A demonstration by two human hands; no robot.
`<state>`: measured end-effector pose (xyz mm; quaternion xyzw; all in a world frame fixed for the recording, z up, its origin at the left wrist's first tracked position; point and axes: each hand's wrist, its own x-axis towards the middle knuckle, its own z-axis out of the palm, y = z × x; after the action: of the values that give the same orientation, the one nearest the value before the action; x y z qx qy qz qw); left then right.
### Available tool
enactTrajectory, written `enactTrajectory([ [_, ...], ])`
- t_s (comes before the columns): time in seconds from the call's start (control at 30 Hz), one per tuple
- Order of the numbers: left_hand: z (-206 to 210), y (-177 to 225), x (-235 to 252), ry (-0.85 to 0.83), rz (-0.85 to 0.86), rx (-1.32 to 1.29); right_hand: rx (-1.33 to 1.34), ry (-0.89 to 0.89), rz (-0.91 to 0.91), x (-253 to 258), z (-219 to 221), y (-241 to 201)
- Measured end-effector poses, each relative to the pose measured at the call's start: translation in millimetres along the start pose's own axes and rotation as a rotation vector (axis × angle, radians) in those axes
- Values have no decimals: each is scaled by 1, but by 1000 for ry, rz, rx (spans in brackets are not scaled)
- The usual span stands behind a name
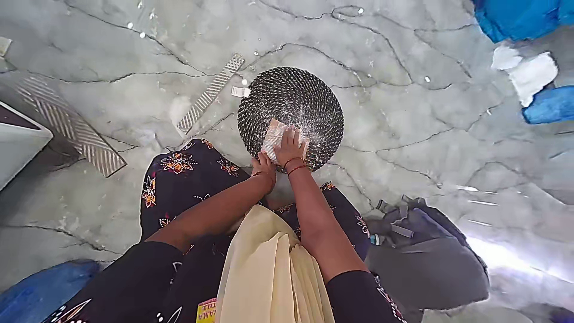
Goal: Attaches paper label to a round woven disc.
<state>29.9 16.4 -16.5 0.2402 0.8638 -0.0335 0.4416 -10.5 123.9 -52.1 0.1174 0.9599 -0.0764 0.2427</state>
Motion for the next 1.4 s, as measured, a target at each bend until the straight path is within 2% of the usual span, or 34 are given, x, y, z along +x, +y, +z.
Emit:
enactTrajectory([
  [0.17, 12, 9, 10, 28, -48, 6, -55, -156, 17, -32, 1, -2],
  [0.33, 14, 2, 5, 54, -15, 89, -102, -289, -7, -62, -1, -4],
  [0.47, 12, -9, -5, 146, 54, -59, -127, -345, -89, -69, -18, 12],
  [0.57, 7, -21, -13, 305, 59, -211, -167, -403, -112, -92, -47, 21],
  [0.7, -9, -39, 3, 441, -58, -359, 5, -314, -83, -135, -85, 36],
  [0.8, -16, -52, 18, 477, -79, -432, 188, -182, -65, -162, -84, 52],
  [0.87, -21, -53, 27, 461, -96, -388, 262, -205, -13, -159, -72, 69],
  [0.97, -22, -48, 33, 442, -145, -317, 189, -386, 44, -138, -66, 81],
  [1.0, -22, -46, 34, 446, -147, -302, 193, -391, 36, -131, -69, 81],
  [1.17, -24, -44, 34, 467, -173, -282, 340, -163, 23, -102, -84, 75],
  [1.4, -16, -46, 33, 469, -181, -262, 323, -142, 24, -105, -76, 78],
])
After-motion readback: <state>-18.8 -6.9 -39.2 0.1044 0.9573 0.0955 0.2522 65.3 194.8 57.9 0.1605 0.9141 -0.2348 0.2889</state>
